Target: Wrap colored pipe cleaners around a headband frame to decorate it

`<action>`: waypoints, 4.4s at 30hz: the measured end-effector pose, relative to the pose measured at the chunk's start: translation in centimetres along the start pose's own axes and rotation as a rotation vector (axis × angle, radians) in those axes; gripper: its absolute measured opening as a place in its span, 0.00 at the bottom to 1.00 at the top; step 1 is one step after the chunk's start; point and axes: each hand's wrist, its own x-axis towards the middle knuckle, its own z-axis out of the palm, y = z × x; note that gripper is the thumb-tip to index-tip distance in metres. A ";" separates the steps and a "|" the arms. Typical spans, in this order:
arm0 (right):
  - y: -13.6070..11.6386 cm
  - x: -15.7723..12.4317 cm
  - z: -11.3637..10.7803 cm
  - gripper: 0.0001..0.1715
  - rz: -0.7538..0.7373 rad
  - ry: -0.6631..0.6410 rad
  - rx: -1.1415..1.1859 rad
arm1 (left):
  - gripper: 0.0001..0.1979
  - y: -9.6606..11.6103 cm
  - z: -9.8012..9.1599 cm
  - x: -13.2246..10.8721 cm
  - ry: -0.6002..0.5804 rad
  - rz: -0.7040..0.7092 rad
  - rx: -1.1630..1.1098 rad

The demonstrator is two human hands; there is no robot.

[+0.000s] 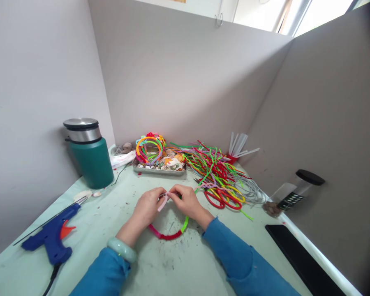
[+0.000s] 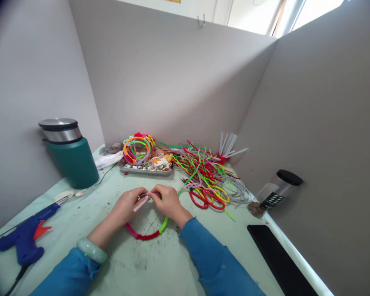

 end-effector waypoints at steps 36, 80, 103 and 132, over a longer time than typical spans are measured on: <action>-0.2 0.0 0.1 0.07 0.012 -0.058 0.055 | 0.22 0.3 -0.5 0.2 0.014 -0.303 -0.248; 0.1 0.2 0.1 0.06 0.059 -0.051 0.259 | 0.14 -0.6 0.3 0.4 0.011 -0.071 -0.375; 0.1 0.1 -0.1 0.07 0.077 -0.117 0.256 | 0.15 -0.3 -0.2 0.3 -0.028 -0.176 -0.269; 0.0 0.0 0.2 0.05 0.038 -0.067 0.100 | 0.17 -0.1 -0.3 0.3 0.044 -0.245 -0.152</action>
